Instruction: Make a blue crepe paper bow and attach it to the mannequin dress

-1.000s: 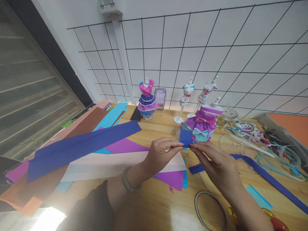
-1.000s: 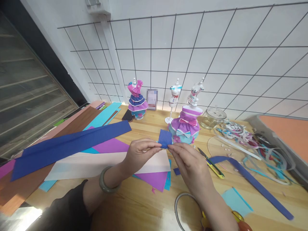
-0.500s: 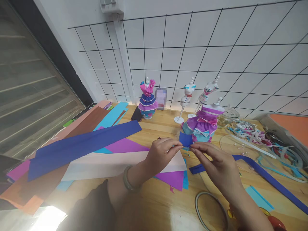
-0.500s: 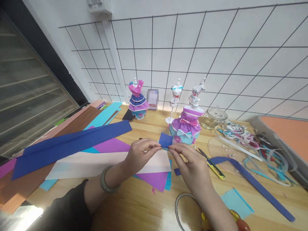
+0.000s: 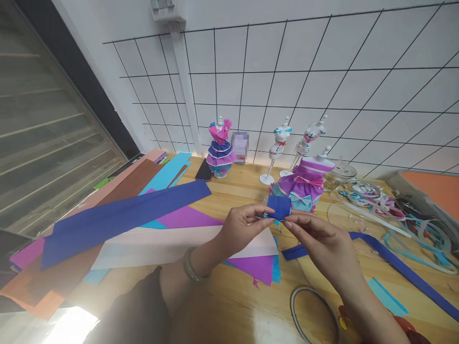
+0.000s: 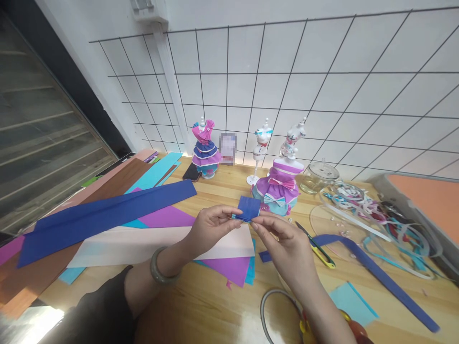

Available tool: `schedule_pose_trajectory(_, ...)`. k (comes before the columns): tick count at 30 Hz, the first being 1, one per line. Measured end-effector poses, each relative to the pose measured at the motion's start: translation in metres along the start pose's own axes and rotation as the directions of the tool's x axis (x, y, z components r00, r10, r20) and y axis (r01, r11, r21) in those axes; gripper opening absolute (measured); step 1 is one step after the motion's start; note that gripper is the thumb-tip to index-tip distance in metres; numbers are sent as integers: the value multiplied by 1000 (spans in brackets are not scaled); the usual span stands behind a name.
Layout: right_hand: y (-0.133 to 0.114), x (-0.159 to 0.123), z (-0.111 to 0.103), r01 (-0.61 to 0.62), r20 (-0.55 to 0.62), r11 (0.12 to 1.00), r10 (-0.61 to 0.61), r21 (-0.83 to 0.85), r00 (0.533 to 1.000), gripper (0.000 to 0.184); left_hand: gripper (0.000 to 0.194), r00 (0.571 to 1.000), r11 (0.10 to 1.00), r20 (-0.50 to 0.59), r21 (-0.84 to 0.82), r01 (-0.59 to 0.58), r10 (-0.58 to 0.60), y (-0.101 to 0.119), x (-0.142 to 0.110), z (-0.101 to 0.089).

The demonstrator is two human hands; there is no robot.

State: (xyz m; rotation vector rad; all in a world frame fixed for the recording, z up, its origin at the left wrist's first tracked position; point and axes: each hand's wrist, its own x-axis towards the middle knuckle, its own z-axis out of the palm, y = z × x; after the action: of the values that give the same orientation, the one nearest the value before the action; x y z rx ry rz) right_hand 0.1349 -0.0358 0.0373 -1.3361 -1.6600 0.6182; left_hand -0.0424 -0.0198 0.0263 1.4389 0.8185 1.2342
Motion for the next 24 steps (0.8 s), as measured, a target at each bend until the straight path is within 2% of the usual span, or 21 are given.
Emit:
schedule_pose_trajectory(4, 0, 0, -1, 26, 11, 1000, -26, -11, 1000, 18, 19, 1000, 1000, -16, 28, -13, 13, 2, 1, -1)
schedule_pose_trajectory(8, -2, 0, -1, 33, 28, 999, -34, 23, 999, 18, 16, 996, 994, -31, 70, -79, 81, 2, 0, -1)
schedule_pose_trajectory(16, -3, -1, -1, -4, 15, 996, 3, 86, 1000, 14, 13, 971, 939, -30, 266, -221, 237, 7, -1, -1)
schedule_pose_trajectory(24, -6, 1, -3, -148, 33, 959, 144, 240, 989, 15, 16, 983, 958, -12, 228, -174, 182, 9, -3, -1)
